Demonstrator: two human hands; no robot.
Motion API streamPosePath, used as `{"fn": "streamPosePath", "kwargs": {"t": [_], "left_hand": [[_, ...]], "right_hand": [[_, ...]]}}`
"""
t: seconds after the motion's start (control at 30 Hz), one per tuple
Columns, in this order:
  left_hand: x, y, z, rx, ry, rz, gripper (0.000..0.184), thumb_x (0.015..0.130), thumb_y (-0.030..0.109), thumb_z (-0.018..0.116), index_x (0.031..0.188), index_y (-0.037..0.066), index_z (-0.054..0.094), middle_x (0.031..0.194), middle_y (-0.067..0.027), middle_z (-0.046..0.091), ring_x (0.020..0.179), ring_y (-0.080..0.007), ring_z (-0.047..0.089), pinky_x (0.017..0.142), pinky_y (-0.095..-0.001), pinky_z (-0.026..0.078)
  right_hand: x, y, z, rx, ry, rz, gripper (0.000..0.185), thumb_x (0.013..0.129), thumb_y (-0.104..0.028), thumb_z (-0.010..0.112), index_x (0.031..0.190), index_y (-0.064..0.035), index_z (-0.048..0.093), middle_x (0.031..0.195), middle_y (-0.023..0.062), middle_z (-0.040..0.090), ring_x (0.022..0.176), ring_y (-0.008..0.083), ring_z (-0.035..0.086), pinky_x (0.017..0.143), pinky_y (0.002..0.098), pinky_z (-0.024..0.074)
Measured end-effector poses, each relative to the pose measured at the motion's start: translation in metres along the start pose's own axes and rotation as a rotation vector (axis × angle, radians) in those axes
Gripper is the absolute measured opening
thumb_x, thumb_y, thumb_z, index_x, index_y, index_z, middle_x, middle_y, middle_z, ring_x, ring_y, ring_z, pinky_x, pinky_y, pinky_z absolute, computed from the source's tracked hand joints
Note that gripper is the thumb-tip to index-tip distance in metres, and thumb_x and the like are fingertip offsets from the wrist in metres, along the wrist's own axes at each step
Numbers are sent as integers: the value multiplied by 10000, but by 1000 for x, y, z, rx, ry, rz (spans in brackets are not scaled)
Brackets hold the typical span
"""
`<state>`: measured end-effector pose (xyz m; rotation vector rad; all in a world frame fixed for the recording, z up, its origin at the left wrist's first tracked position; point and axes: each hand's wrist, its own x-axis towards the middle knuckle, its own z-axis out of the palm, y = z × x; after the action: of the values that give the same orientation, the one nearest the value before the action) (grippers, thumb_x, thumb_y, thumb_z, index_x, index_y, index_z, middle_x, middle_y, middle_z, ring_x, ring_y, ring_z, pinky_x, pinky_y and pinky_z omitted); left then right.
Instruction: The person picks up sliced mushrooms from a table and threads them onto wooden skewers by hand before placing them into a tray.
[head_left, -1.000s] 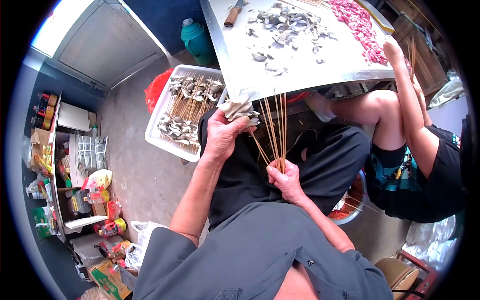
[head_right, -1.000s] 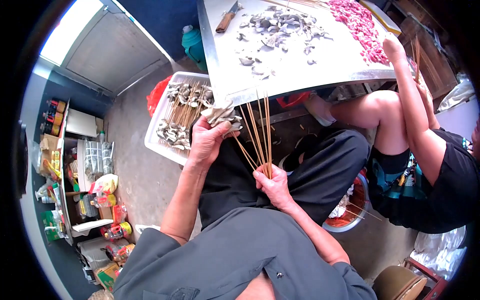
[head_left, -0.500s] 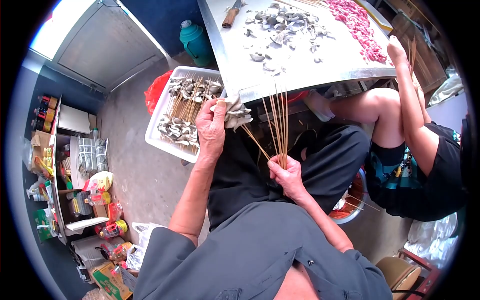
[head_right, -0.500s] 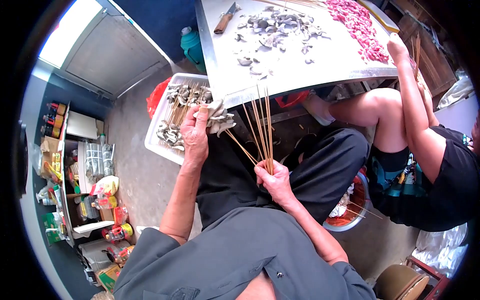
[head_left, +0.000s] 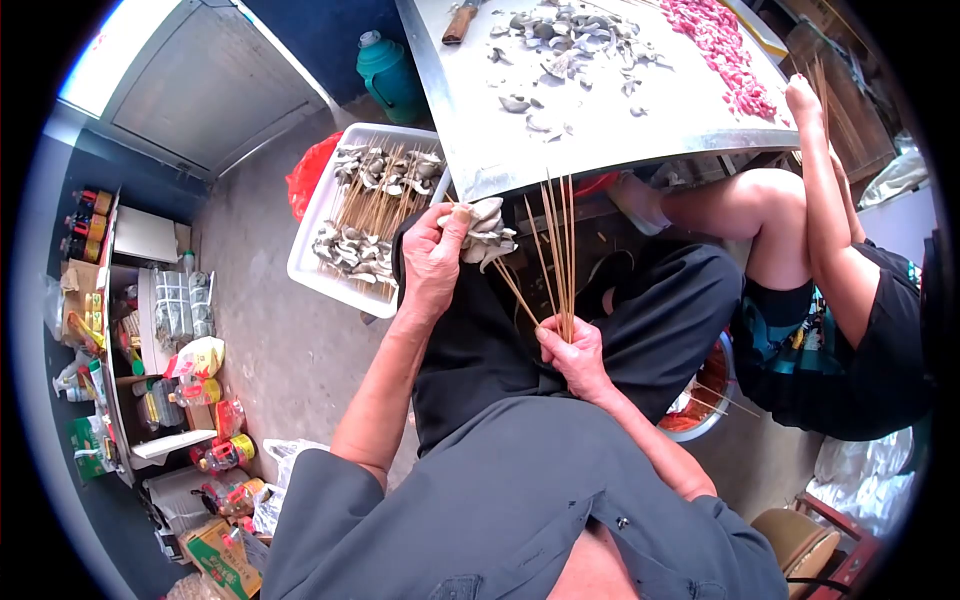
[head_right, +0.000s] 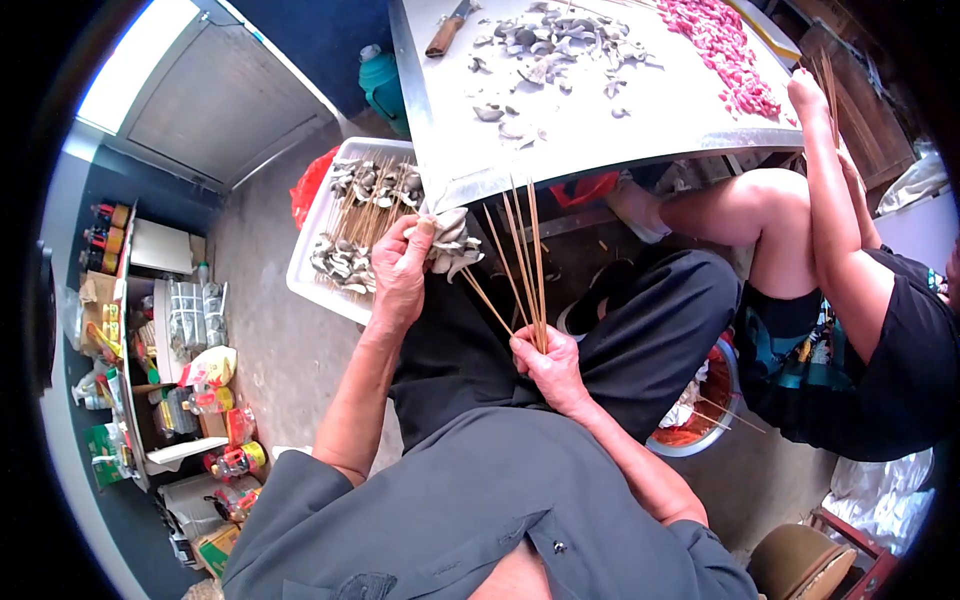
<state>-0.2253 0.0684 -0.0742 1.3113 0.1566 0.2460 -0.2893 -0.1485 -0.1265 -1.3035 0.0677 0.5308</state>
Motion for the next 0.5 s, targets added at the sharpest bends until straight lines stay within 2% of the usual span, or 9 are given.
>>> {"fn": "streamPosePath", "kwargs": {"t": [0.2, 0.23, 0.3, 0.5], "left_hand": [[-4, -11, 1, 45, 14, -26, 178, 959, 171, 569, 979, 9, 638, 699, 62, 574, 581, 21, 415, 499, -154, 307], [-4, -11, -1, 45, 12, -31, 178, 959, 171, 569, 979, 9, 638, 699, 62, 574, 581, 21, 415, 499, -154, 307], [-4, -11, -2, -3, -55, -45, 199, 946, 220, 592, 1004, 34, 632, 800, 11, 639, 631, -20, 520, 546, -166, 381], [-9, -16, 2, 39, -90, -59, 221, 943, 239, 598, 1005, 30, 629, 793, 16, 632, 633, -14, 507, 537, -168, 365]], "right_hand": [[-3, -1, 1, 27, 11, 9, 77, 880, -83, 626, 845, -20, 599, 622, -17, 548, 528, 47, 481, 489, 193, 375], [-4, 0, 0, 29, 14, 12, 77, 880, -83, 626, 845, -20, 599, 622, -17, 548, 528, 47, 481, 489, 193, 375], [-4, 2, -1, 27, 11, 3, 75, 879, -84, 629, 846, -23, 600, 624, -19, 548, 526, 44, 482, 486, 189, 373], [-4, 0, 0, 17, 6, 8, 76, 877, -91, 633, 843, -31, 601, 619, -24, 546, 517, 37, 481, 474, 187, 370]]}}
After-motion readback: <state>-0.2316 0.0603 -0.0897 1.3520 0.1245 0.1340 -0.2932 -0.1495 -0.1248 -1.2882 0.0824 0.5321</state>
